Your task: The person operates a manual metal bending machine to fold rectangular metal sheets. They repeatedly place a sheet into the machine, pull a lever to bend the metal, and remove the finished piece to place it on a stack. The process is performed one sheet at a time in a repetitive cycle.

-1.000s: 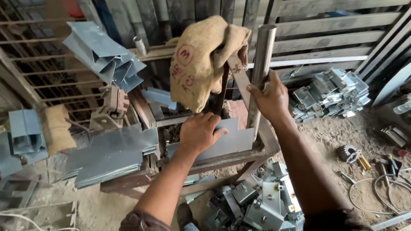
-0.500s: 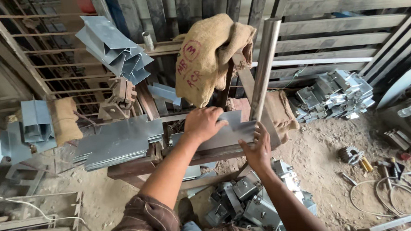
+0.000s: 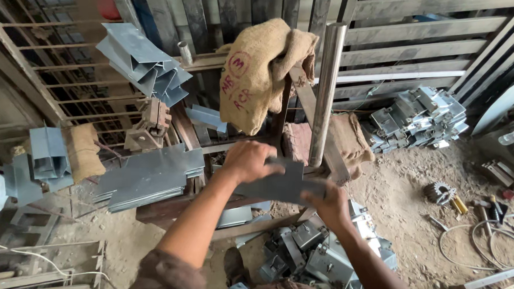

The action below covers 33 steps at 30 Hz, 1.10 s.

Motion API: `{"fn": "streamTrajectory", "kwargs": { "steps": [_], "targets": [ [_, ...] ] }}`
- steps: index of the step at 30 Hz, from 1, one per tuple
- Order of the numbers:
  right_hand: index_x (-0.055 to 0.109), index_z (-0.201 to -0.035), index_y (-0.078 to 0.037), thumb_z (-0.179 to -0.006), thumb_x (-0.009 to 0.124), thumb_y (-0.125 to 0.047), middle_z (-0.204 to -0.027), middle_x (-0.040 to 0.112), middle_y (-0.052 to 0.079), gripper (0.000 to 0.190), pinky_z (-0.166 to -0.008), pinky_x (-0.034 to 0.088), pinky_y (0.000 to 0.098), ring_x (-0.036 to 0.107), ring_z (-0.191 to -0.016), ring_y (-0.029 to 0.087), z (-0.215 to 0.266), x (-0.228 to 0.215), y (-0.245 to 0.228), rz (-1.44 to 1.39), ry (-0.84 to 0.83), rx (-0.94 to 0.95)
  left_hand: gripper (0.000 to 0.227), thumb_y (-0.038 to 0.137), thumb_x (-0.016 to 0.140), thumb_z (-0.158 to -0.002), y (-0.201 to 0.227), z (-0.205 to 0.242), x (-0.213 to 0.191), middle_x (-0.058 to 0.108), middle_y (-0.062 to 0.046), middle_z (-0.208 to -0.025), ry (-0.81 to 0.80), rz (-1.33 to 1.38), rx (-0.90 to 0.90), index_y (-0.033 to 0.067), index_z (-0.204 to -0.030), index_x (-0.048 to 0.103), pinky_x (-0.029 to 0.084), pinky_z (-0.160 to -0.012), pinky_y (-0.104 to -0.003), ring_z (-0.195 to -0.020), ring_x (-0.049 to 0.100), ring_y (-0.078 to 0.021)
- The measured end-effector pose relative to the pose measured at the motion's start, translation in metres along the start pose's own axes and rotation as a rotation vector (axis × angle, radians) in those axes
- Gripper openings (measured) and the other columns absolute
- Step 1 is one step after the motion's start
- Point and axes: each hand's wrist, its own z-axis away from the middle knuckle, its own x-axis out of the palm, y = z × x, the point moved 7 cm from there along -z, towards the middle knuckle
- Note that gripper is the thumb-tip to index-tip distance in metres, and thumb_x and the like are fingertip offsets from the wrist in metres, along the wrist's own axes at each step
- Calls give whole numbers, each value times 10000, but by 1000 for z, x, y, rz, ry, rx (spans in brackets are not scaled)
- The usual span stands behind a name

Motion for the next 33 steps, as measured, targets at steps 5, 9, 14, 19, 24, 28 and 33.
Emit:
{"fn": "streamTrajectory", "kwargs": {
  "steps": [5,9,14,19,24,28,33],
  "targets": [
    [795,-916,-53,-871,752,-177,-943,769,89,139,-563,612,339,746,-735,196,65,-11,-20,137,30,-180,567,708,588,-873,27,55,2,690,6,-687,57,113,218,168,-758,714,534,-639,-356,-584,655,-165],
    [800,-931,-45,-825,711,-49,-971,767,81,139,-658,628,309,781,-818,176,106,-50,-53,24,115,-533,353,488,597,-977,58,116,-13,713,40,-712,307,182,242,192,-826,716,507,-756,-350,-661,663,-135],
    [792,-1014,-105,-891,683,18,-1065,755,30,206,-812,632,306,774,-991,179,122,-43,-105,150,227,-948,110,256,730,-918,64,156,-20,765,52,-1035,644,53,94,232,-1026,732,451,-1009,-437,-1070,680,-149],
    [804,-1062,-123,-732,686,6,-1106,741,15,374,-845,626,377,746,-1022,214,111,-9,-114,363,226,-1051,723,167,797,-787,38,174,21,442,-95,-1547,489,81,-360,245,-1444,504,339,-1177,-511,-1459,413,-284],
    [766,-1149,-152,-845,711,-41,-1185,714,12,328,-876,604,362,717,-1056,211,97,31,-94,433,95,-990,1569,438,990,-469,38,204,80,-64,-269,-1664,384,514,-653,91,-1588,-54,127,-1140,-581,-1516,100,-444],
    [735,-1209,-151,-801,690,-39,-1225,685,29,425,-928,559,404,666,-1158,250,100,45,-90,501,-14,-876,1220,569,777,-783,40,212,141,137,-234,-1655,544,1181,-670,41,-1616,57,247,-1179,-554,-1509,229,-380],
    [722,-1193,-119,-775,714,-104,-1280,656,56,419,-1008,501,436,613,-1218,248,111,45,-98,495,-64,-926,809,572,560,-909,62,185,176,424,-62,-1584,385,1828,-550,116,-1535,324,420,-1107,-478,-1387,492,-276]
  ]
}}
